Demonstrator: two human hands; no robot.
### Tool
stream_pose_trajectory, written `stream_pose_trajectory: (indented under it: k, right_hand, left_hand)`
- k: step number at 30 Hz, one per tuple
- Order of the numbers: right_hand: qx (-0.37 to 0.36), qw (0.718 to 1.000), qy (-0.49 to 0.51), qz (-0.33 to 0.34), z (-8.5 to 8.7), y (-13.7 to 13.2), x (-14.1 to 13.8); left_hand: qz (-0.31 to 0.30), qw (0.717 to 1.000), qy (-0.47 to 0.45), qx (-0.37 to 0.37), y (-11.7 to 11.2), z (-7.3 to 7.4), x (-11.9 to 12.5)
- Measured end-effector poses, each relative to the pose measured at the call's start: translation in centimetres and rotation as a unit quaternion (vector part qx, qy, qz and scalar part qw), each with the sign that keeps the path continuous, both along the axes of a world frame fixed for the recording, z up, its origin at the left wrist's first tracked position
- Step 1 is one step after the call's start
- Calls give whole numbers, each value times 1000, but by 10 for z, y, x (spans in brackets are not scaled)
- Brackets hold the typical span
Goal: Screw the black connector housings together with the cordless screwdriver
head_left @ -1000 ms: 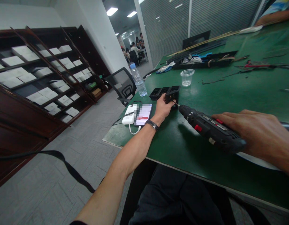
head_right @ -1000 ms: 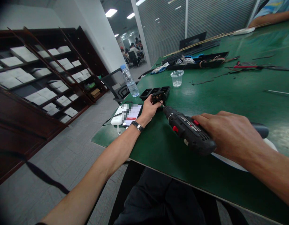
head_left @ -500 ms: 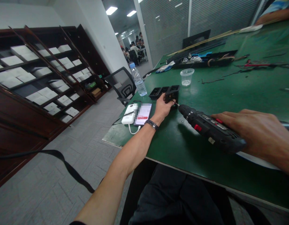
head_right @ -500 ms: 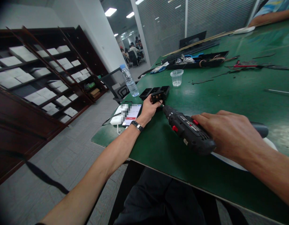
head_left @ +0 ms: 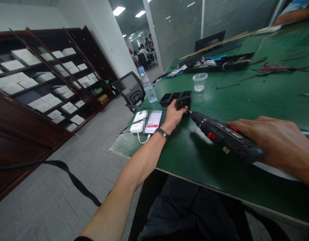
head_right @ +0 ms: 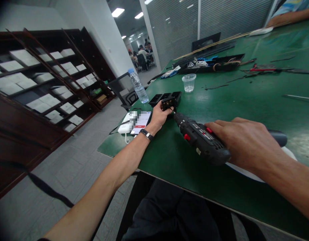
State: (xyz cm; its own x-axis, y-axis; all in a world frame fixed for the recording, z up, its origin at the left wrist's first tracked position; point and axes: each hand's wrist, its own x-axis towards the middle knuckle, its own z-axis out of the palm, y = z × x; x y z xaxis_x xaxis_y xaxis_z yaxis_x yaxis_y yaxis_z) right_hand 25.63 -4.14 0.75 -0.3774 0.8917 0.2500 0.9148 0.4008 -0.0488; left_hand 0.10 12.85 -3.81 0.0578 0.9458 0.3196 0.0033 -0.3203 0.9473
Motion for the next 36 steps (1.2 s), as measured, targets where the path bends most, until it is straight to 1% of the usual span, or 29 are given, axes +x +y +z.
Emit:
stream_pose_trajectory:
  k: [7, 14, 19, 25, 31, 36]
  right_hand:
    - [37, 999, 2, 21, -6, -1, 3]
    - [38, 999, 2, 23, -6, 1, 3]
    - [64, 997, -7, 37, -9, 1, 4]
    - [52, 998, -12, 26, -11, 1, 6]
    - [56, 998, -2, 34, -12, 2, 6]
    - [60, 998, -1, 33, -11, 2, 5]
  left_hand:
    - [3, 1000, 10, 4, 0, 0, 0]
    - [4, 1000, 18, 6, 0, 0, 0]
    - [-2, 1000, 1, 0, -1, 0, 0]
    - [-1, 1000, 3, 0, -2, 2, 0]
    - [-6, 1000, -7, 2, -3, 2, 0]
    - [3, 1000, 0, -2, -3, 3, 0]
